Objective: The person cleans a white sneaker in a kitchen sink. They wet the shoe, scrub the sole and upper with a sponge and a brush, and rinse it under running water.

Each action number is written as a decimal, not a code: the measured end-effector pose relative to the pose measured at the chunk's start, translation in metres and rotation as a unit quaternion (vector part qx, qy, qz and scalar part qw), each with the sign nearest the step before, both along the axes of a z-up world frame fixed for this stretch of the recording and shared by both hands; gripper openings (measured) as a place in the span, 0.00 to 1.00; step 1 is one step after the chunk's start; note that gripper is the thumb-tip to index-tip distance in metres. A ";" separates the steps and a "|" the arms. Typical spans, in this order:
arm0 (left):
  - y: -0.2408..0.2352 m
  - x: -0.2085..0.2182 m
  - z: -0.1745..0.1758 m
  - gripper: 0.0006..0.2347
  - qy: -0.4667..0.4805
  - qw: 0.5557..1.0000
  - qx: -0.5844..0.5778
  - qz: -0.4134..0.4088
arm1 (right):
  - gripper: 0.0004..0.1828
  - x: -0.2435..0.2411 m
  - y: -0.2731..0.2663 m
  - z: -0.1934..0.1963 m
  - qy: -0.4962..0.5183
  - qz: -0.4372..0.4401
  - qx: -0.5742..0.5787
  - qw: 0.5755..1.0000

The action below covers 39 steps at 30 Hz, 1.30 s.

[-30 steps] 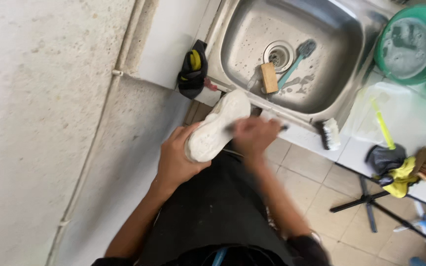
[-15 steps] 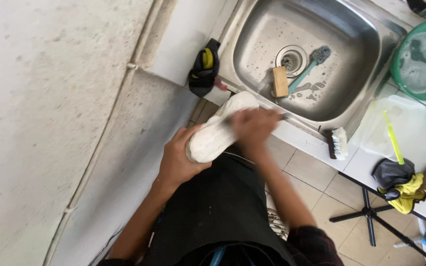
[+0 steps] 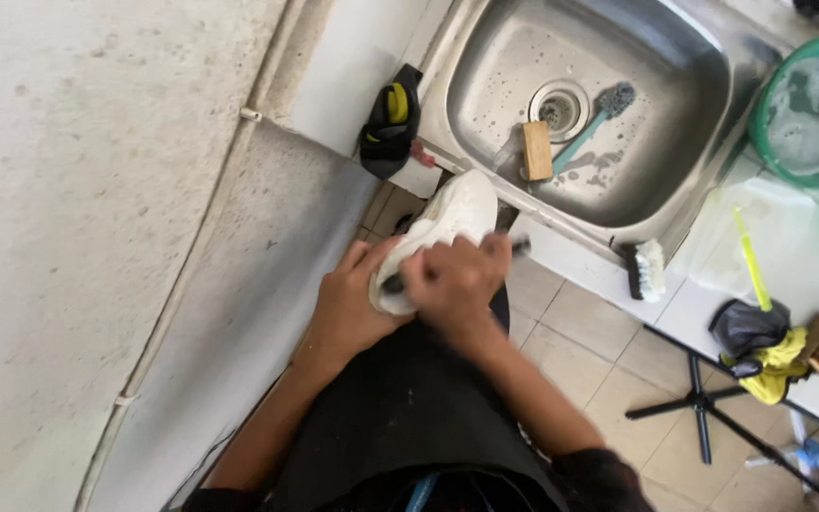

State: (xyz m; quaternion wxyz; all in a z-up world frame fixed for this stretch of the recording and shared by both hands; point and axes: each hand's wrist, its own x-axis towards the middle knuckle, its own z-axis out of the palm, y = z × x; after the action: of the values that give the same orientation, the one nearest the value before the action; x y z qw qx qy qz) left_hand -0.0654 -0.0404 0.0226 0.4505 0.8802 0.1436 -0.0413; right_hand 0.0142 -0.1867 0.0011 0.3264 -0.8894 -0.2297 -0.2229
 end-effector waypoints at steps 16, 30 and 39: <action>0.033 -0.020 -0.036 0.40 -0.008 0.999 -0.043 -0.008 | 0.27 0.120 -0.054 -0.147 0.047 -0.171 -0.188 0.966; 0.039 -0.011 -0.026 0.40 -0.013 0.997 -0.076 0.022 | 0.12 0.050 -0.004 -0.093 0.046 -0.079 -0.120 0.989; 0.035 -0.007 -0.023 0.42 -0.018 0.996 -0.079 0.027 | 0.18 0.094 -0.036 -0.139 0.074 -0.262 -0.194 0.943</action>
State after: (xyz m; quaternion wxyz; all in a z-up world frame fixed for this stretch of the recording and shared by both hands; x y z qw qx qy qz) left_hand -0.0722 -0.0053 -0.0007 0.5217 0.8386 0.1551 -0.0243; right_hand 0.1082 -0.2230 -0.1376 0.0939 -0.9781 -0.0025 -0.1857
